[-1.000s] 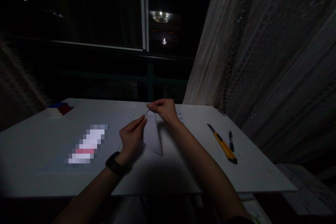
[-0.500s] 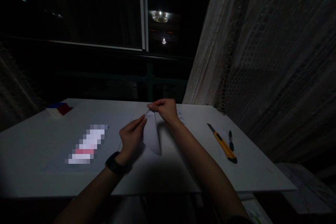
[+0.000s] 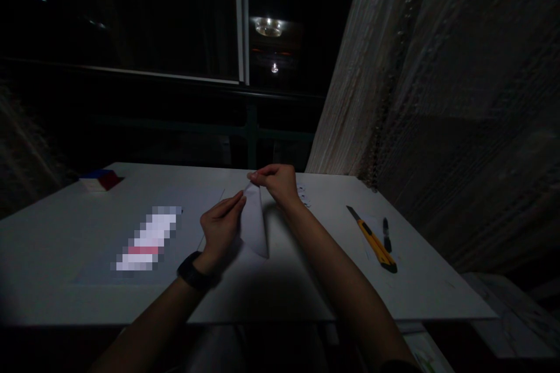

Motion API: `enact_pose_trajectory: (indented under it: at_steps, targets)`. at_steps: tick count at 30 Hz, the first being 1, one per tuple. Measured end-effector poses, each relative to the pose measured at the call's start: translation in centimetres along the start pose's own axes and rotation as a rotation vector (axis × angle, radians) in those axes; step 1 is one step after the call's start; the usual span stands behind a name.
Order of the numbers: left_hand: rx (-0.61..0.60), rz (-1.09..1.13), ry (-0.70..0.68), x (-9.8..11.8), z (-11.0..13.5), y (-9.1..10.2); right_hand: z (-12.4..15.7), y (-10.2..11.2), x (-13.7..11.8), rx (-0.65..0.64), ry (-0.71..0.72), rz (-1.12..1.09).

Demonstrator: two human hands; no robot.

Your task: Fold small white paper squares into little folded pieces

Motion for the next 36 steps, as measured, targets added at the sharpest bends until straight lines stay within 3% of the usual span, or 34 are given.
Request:
enact_pose_trajectory:
  at_steps: [13, 18, 23, 30, 36]
  targets:
    - [0.014, 0.004, -0.039, -0.2, 0.0, 0.1, 0.0, 0.0, -0.3, 0.075, -0.018, 0.070]
    - [0.017, -0.015, -0.033, -0.2, 0.0, 0.1, -0.3, 0.1, 0.2, 0.025, -0.025, 0.067]
    - [0.006, -0.020, -0.029, -0.2, 0.0, 0.2, -0.6, 0.1, 0.7, 0.087, -0.041, 0.054]
    - [-0.014, -0.043, -0.010, -0.5, 0.0, 0.2, -1.0, 0.2, 1.4, 0.081, -0.015, 0.030]
    - [0.002, -0.051, 0.019, -0.7, -0.1, 0.4, -0.4, 0.5, 1.9, -0.070, -0.089, 0.064]
Point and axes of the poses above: each hand's wrist, its own z-axis away from the middle knuckle, its own y-axis out of the back of the hand, x = y × z, the point moved 2 cm from there along -z, towards the middle knuckle, and after that the axes turned 4 degrees about -y, right-handed, at the moved point
